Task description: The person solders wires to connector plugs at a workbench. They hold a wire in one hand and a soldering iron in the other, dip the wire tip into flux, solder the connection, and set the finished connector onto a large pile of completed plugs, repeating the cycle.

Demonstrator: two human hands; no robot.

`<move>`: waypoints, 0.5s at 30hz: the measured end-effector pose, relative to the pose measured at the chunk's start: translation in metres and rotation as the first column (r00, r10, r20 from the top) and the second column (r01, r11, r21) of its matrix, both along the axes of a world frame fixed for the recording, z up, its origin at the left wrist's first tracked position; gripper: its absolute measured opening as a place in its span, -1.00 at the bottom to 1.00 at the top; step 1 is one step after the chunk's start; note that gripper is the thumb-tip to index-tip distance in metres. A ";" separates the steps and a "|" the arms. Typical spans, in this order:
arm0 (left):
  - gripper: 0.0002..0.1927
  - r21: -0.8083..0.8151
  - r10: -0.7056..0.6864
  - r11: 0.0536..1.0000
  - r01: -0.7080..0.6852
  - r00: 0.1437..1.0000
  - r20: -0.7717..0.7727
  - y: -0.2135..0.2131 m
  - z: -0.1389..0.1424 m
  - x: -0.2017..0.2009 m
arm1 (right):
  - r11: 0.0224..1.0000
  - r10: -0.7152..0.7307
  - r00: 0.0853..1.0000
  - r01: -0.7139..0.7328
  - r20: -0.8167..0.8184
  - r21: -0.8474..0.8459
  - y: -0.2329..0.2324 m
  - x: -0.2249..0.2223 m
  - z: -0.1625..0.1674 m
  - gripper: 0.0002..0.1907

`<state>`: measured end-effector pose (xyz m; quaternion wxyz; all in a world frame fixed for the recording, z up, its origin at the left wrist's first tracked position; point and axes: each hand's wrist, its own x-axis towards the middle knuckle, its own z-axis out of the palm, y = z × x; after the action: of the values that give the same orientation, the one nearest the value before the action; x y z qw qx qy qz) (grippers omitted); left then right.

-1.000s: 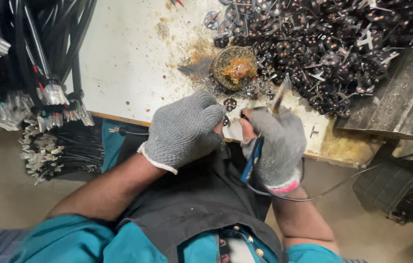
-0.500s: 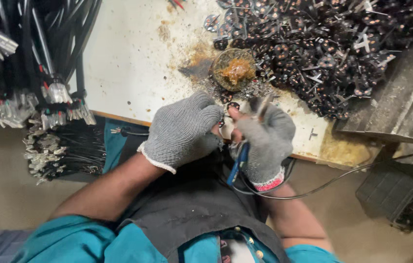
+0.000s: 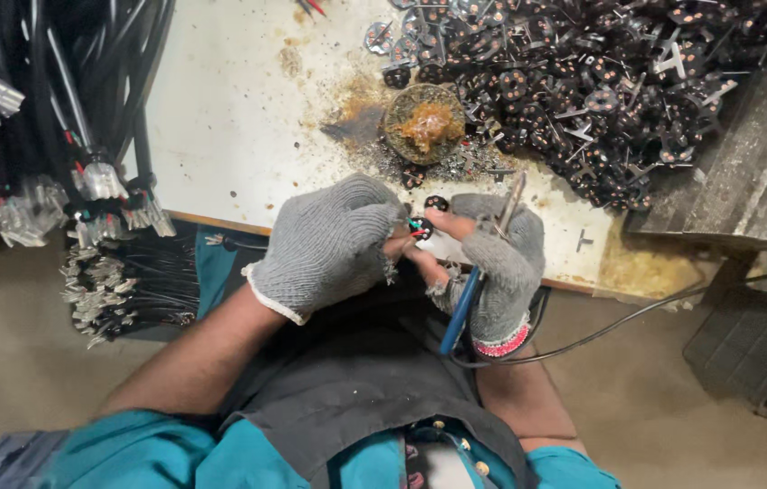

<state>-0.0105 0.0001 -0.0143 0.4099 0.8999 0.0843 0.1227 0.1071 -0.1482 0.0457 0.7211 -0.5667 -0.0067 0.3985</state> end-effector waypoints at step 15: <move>-0.81 0.159 0.046 0.987 0.020 0.915 -0.401 0.038 0.090 -0.022 | 0.959 0.201 0.619 0.032 0.759 -0.280 -0.027 0.011 -0.017 -0.66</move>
<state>-0.0325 0.0383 0.0753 0.3092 0.9352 0.1630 -0.0564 0.1177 -0.1751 0.0291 0.5435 -0.7736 -0.2924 0.1437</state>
